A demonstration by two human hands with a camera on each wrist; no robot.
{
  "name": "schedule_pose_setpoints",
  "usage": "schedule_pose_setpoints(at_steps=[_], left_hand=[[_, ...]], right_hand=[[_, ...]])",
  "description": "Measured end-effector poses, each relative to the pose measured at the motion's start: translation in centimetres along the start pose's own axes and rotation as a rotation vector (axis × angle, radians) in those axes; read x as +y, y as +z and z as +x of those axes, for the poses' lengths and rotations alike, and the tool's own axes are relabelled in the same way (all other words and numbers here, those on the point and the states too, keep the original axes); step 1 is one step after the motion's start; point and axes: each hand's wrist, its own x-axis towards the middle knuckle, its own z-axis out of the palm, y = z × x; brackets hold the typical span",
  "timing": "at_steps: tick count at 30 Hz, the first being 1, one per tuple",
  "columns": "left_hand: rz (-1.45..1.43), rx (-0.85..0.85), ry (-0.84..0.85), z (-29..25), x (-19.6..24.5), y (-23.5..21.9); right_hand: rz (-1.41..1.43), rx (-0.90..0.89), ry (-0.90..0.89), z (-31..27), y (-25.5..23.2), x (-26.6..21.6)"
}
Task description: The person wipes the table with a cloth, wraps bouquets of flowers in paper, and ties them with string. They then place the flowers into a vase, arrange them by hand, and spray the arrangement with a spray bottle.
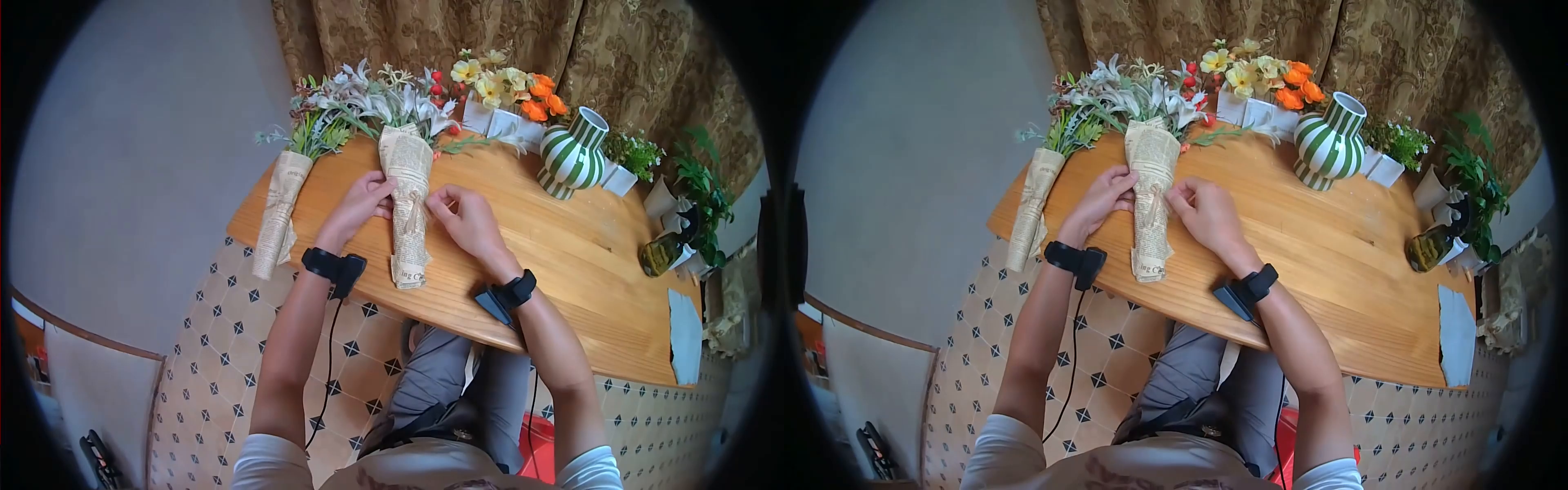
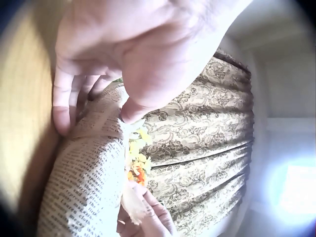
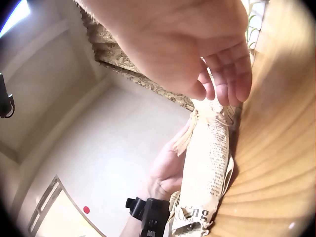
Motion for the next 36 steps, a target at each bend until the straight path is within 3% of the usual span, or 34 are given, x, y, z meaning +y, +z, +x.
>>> schedule_pose_setpoints(at_steps=[2, 3, 5, 6, 8, 9, 11, 12, 14, 15, 16, 17, 18, 20, 22, 24, 26, 27, 28, 30, 31, 36], left_hand=[[0.126, 0.283, 0.173, -0.5, -0.3, 1.1], [0.127, 0.28, 0.171, -0.8, -0.3, 1.4], [0.529, 0.394, 0.567, -2.0, 1.0, 2.4], [0.529, 0.393, 0.566, -2.7, 1.7, 2.7], [0.677, 0.218, 0.608, -3.8, 2.4, 3.1], [0.677, 0.218, 0.605, -4.0, 2.2, 3.1], [0.833, 0.217, 0.682, -4.2, 2.0, 3.2], [0.834, 0.216, 0.681, -4.2, 1.9, 3.1], [0.897, 0.185, 0.694, -4.1, 1.6, 2.9], [0.896, 0.183, 0.697, -3.7, 1.0, 2.8], [0.679, 0.208, 0.561, -3.1, 0.2, 2.5], [0.463, 0.23, 0.427, -2.7, 0.1, 2.4], [0.465, 0.231, 0.432, -2.5, -0.1, 2.1], [-0.04, 0.158, 0.311, -2.5, -0.2, 1.7], [-0.029, 0.166, 0.266, -2.5, -0.4, 1.4], [-0.016, 0.177, 0.228, -2.5, -0.3, 0.9], [-0.045, 0.254, 0.244, -3.0, -0.4, 0.3], [-0.042, 0.255, 0.248, -3.2, -0.4, 0.0], [-0.12, 0.297, 0.243, -3.4, -0.5, -0.5], [-0.192, 0.332, 0.246, -3.8, -0.6, -1.7], [-0.202, 0.356, 0.286, -3.9, -0.8, -2.4], [-0.137, 0.45, 0.361, -5.0, -0.6, -4.7]], right_hand=[[-0.169, -0.057, -0.065, -0.2, 0.0, -1.1], [-0.168, -0.055, -0.061, -0.2, 0.1, -0.8], [-0.096, -0.14, -0.006, 0.0, 0.4, -0.3], [-0.096, -0.14, -0.005, 0.0, 0.3, -0.1], [0.258, -0.34, -0.043, 0.0, -0.2, -0.3], [0.26, -0.341, -0.041, -0.2, -1.1, -0.4], [0.728, -0.598, 0.115, -0.7, -3.6, -3.7], [0.729, -0.597, 0.115, -0.4, -3.6, -3.8], [0.659, -0.288, 0.042, 0.3, -3.8, -3.9], [0.658, -0.154, 0.112, 0.4, -3.8, -3.8], [0.655, -0.154, 0.106, 0.6, -3.6, -2.9], [0.475, -0.159, 0.107, 0.7, -3.2, -1.5], [0.298, -0.162, 0.11, 0.7, -2.7, -0.1], [0.333, -0.233, 0.126, 0.2, -0.9, 0.4], [0.067, -0.177, -0.05, 0.3, 0.7, 1.5], [0.098, -0.164, -0.007, 0.9, 0.9, 2.3], [0.036, 0.011, 0.137, 1.9, 0.5, 2.6], [0.091, -0.016, 0.271, 2.1, -0.2, 2.9], [0.093, -0.014, 0.267, 2.4, -0.5, 3.4], [0.34, 0.02, 0.387, 3.1, -1.6, 5.0], [0.368, -0.083, 0.4, 3.1, -2.5, 5.0], [0.279, -0.091, 0.399, 1.4, -6.6, 4.6]])
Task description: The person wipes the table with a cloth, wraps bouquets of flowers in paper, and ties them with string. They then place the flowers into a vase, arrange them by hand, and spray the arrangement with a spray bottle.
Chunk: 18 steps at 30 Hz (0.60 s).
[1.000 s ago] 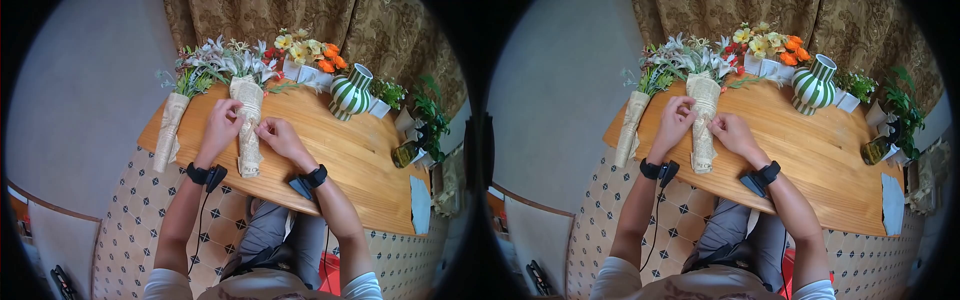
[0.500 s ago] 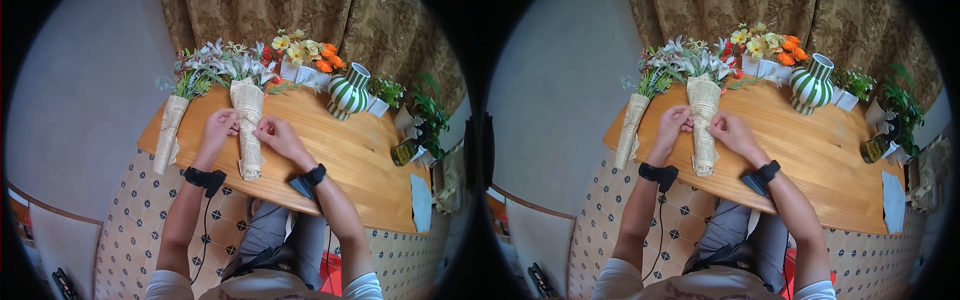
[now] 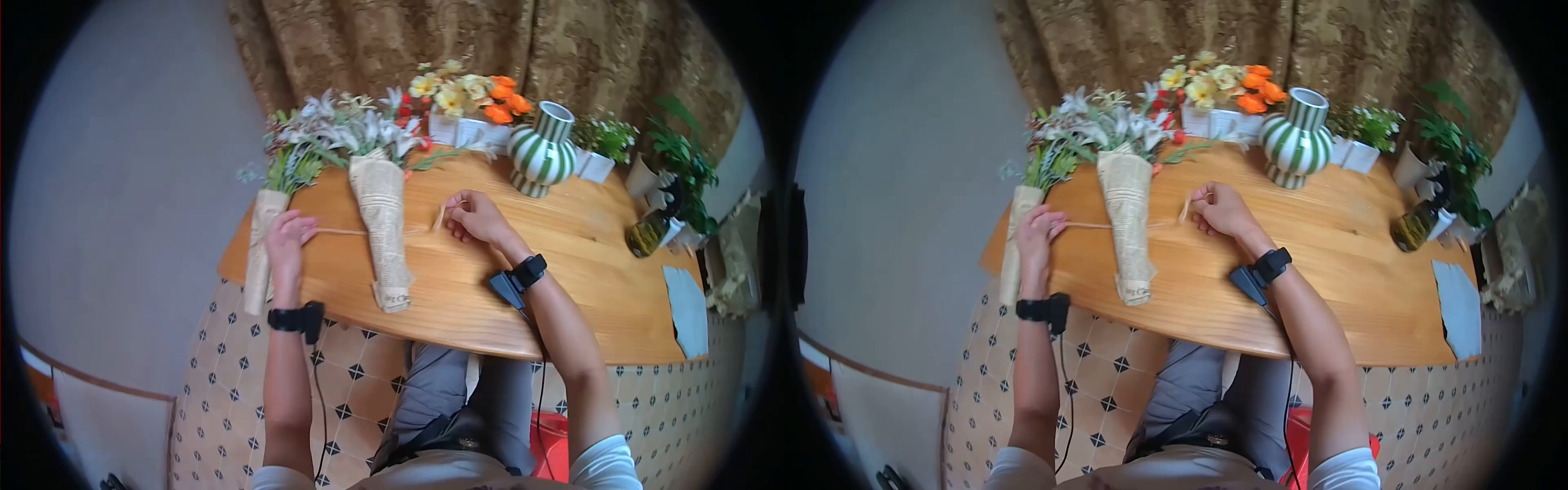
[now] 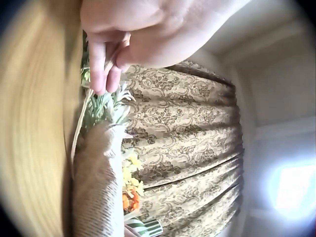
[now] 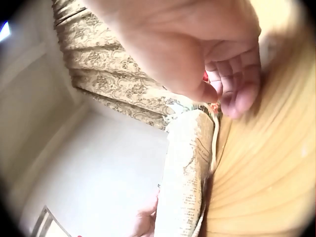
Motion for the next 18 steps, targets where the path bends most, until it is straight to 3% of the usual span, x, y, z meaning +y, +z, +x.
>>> schedule_pose_setpoints(at_steps=[3, 5, 6, 8, 10, 13, 14, 16, 17, 18], left_hand=[[0.442, 0.029, 0.153, -0.6, -0.3, -0.9], [0.726, 0.014, 0.266, -2.0, 0.1, -0.4], [0.82, 0.014, 0.36, -2.7, 0.0, -0.1], [0.79, 0.01, 0.322, -4.6, 2.0, 2.3], [0.954, 0.003, 0.354, -5.8, 3.7, 4.3], [1.04, -0.119, 0.399, -6.1, 5.4, 7.6], [1.034, -0.138, 0.406, -5.6, 5.6, 8.9], [0.759, -0.389, 0.413, -3.4, 6.0, 12.1], [0.462, -0.489, 0.271, -1.6, 4.8, 13.9], [0.348, -0.55, 0.183, 0.5, 4.0, 16.2]], right_hand=[[-0.084, 0.048, -0.06, -2.0, -3.8, 0.0], [-0.305, 0.127, -0.276, -2.6, -7.8, 1.5], [-0.31, 0.159, -0.264, -3.3, -9.6, 1.4], [-0.354, 0.28, -0.122, -5.3, -13.1, 0.7], [-0.374, 0.36, -0.115, -6.3, -16.9, 1.2], [-0.377, 0.467, 0.037, -6.2, -22.7, 3.0], [-0.373, 0.485, 0.045, -5.3, -25.3, 4.7], [-0.544, 0.666, -0.029, -3.0, -30.0, 8.7], [-0.532, 0.727, -0.049, -2.8, -30.7, 9.0], [-0.587, 0.75, -0.042, -2.4, -31.7, 8.8]])
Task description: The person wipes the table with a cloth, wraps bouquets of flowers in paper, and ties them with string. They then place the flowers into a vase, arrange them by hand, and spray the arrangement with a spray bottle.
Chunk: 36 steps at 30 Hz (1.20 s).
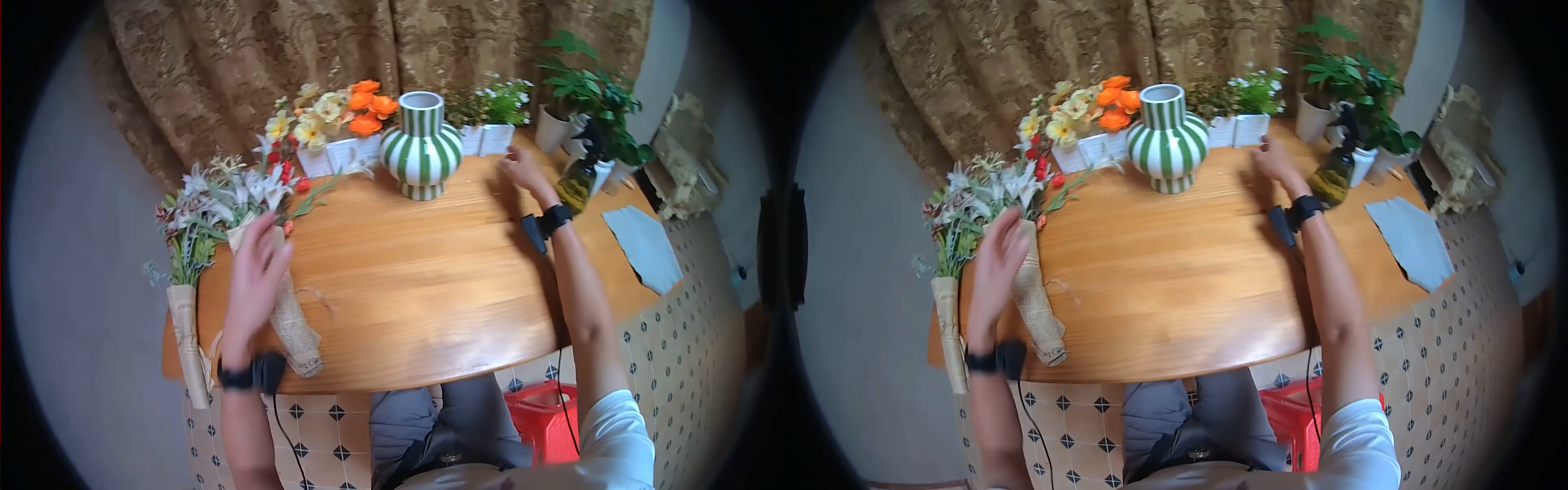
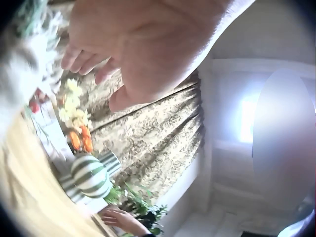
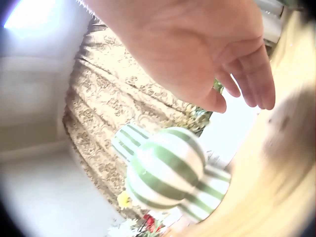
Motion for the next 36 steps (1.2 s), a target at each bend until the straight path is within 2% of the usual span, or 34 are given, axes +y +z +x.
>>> schedule_pose_setpoints(at_steps=[1, 2, 3, 4, 5, 6, 7, 8, 10, 18, 20, 24, 30, 33, 36], left_hand=[[-0.133, -0.053, -0.042, 3.2, -0.7, 0.8], [-0.093, -0.055, -0.144, 6.7, -1.5, 1.1], [-0.058, -0.058, -0.246, 10.2, -2.5, 1.4], [-0.156, -0.054, -0.295, 13.1, -4.5, 1.6], [-0.235, -0.061, -0.323, 15.5, -5.3, 1.9], [-0.293, -0.088, -0.403, 18.1, -6.7, 1.6], [-0.338, -0.042, -0.41, 20.1, -8.6, 2.2], [-0.338, -0.069, -0.409, 21.3, -9.5, 2.5], [-0.216, 0.055, -0.548, 23.3, -10.7, 3.5], [-0.027, 0.05, -0.534, 23.0, -10.2, 5.2], [-0.029, 0.066, -0.526, 23.1, -11.0, 5.0], [-0.046, 0.008, -0.487, 22.9, -10.9, 5.1], [0.027, 0.02, -0.474, 23.7, -11.8, 4.9], [0.012, 0.01, -0.453, 24.2, -13.4, 4.4], [-0.003, -0.007, -0.457, 23.6, -12.2, 5.0]], right_hand=[[-0.069, -0.042, 0.06, 0.4, -0.9, -1.3], [-0.14, -0.079, 0.12, 0.8, -1.7, -2.2], [-0.179, 0.018, 0.117, 2.3, -0.6, -0.1], [-0.218, 0.117, 0.118, 3.8, 0.8, 2.4], [-0.198, 0.121, 0.133, 4.7, 1.3, 3.4], [-0.143, 0.207, 0.088, 5.1, 2.1, 4.1], [-0.118, 0.195, 0.088, 5.1, 2.1, 3.6], [-0.097, 0.19, 0.095, 4.9, 2.1, 2.9], [-0.045, 0.222, -0.021, 6.0, 3.5, 4.8], [0.011, 0.135, 0.098, 5.0, 2.3, 2.8], [-0.032, 0.223, 0.067, 5.2, 2.8, 3.1], [-0.012, 0.209, 0.084, 5.5, 2.7, 3.5], [-0.003, 0.238, 0.027, 5.8, 3.2, 4.6], [-0.033, 0.252, -0.018, 6.2, 3.5, 5.4], [-0.024, 0.16, 0.011, 5.1, 2.2, 3.6]])
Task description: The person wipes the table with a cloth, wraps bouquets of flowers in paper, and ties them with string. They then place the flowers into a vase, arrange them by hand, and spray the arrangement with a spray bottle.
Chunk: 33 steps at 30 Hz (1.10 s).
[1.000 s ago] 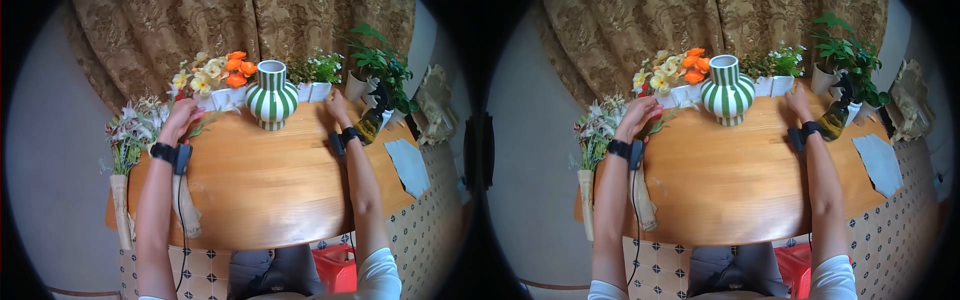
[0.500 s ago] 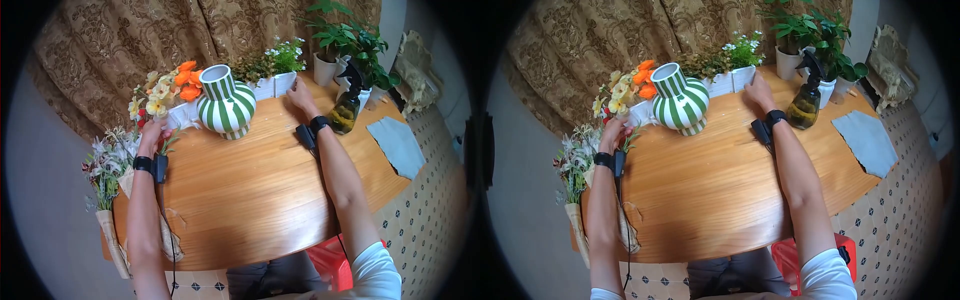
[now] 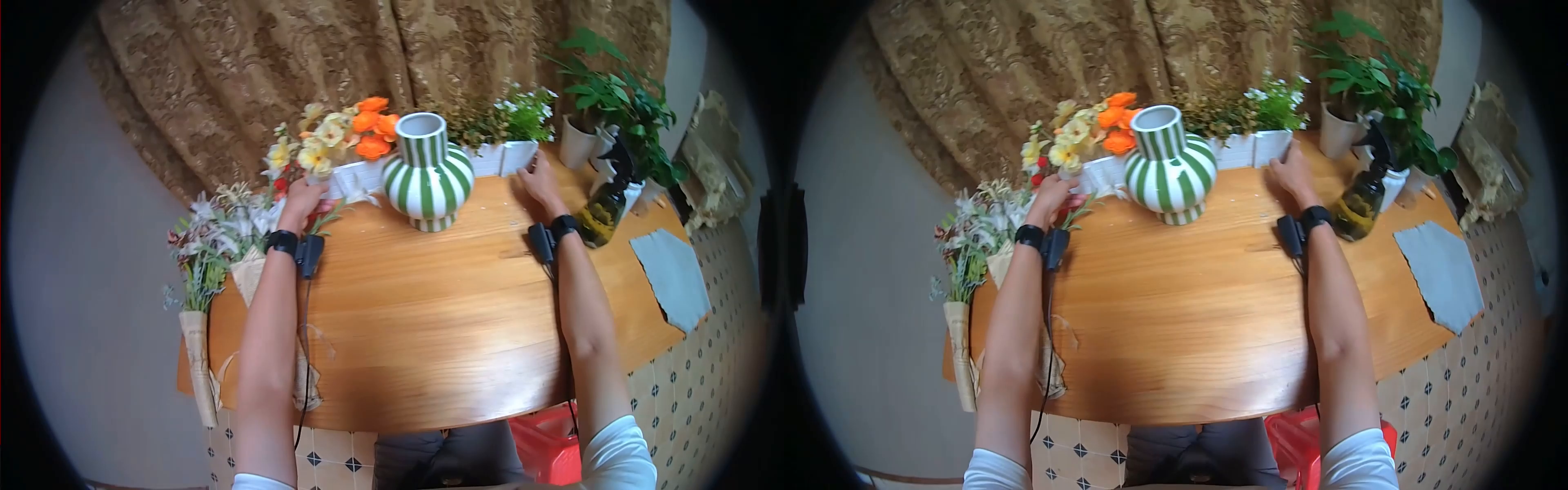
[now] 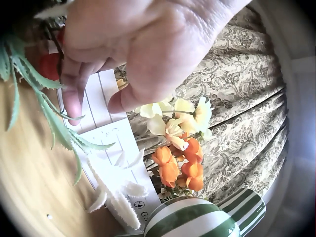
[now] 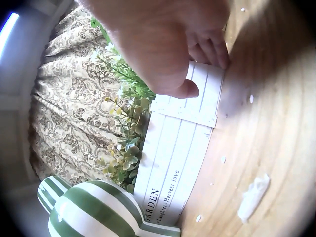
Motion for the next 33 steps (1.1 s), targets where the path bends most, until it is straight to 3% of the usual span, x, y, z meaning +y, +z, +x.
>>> schedule_pose_setpoints(at_steps=[3, 4, 5, 6, 7, 8, 10, 11, 13, 14, 16, 19, 22, 24, 26, 27, 29, 33], left_hand=[[-0.106, -0.011, -0.041, -1.5, 1.5, 0.1], [-0.145, 0.005, -0.068, -2.1, 2.0, -0.1], [-0.15, 0.022, -0.069, -2.8, 2.5, -0.5], [-0.137, -0.017, 0.005, -3.6, 2.9, -0.9], [-0.122, -0.056, 0.075, -4.7, 3.2, -1.5], [-0.124, -0.042, 0.071, -6.7, 4.1, -2.4], [-0.101, -0.052, 0.244, -11.4, 5.7, -4.1], [-0.043, -0.015, 0.281, -13.7, 5.7, -5.5], [-0.006, 0.088, 0.287, -17.7, 4.9, -8.1], [0.032, 0.185, 0.296, -19.4, 4.2, -9.4], [0.032, 0.204, 0.275, -21.3, 1.5, -12.2], [0.034, 0.262, 0.233, -22.8, -2.9, -14.1], [0.067, 0.34, 0.207, -24.3, -5.8, -13.3], [0.11, 0.356, 0.206, -25.6, -6.4, -12.1], [0.046, 0.229, 0.055, -27.4, -6.1, -10.4], [0.045, 0.212, 0.061, -27.5, -6.5, -10.1], [-0.038, 0.018, 0.052, -27.8, -7.2, -9.7], [-0.177, 0.068, 0.127, -28.1, -8.0, -8.6]], right_hand=[[0.018, 0.031, -0.1, 1.3, 1.6, 2.5], [-0.033, -0.027, 0.024, 1.3, 1.3, 2.0], [-0.115, 0.08, -0.025, 1.0, 1.2, 1.4], [-0.196, 0.187, -0.073, 0.6, 1.3, 0.9], [-0.192, 0.175, -0.086, 0.1, 0.9, 0.0], [-0.144, 0.15, -0.111, -0.4, 0.1, -1.2], [-0.093, 0.115, -0.142, -2.1, -1.5, -3.4], [-0.11, 0.002, -0.156, -3.2, -2.3, -4.4], [-0.101, -0.305, -0.117, -5.1, -5.0, -7.5], [-0.105, -0.306, -0.122, -6.2, -5.0, -8.6], [0.239, -0.364, -0.206, -8.4, -4.8, -11.3], [0.311, -0.239, -0.339, -10.1, -2.4, -15.5], [0.196, -0.052, -0.259, -10.8, 0.8, -18.1], [0.098, 0.073, -0.333, -11.6, 2.3, -18.7], [0.135, 0.05, -0.283, -11.7, 2.2, -19.0], [0.136, 0.04, -0.269, -11.8, 1.7, -19.3], [0.127, 0.038, -0.251, -11.5, 1.4, -19.2], [0.153, -0.02, -0.268, -11.0, 0.3, -18.7]])
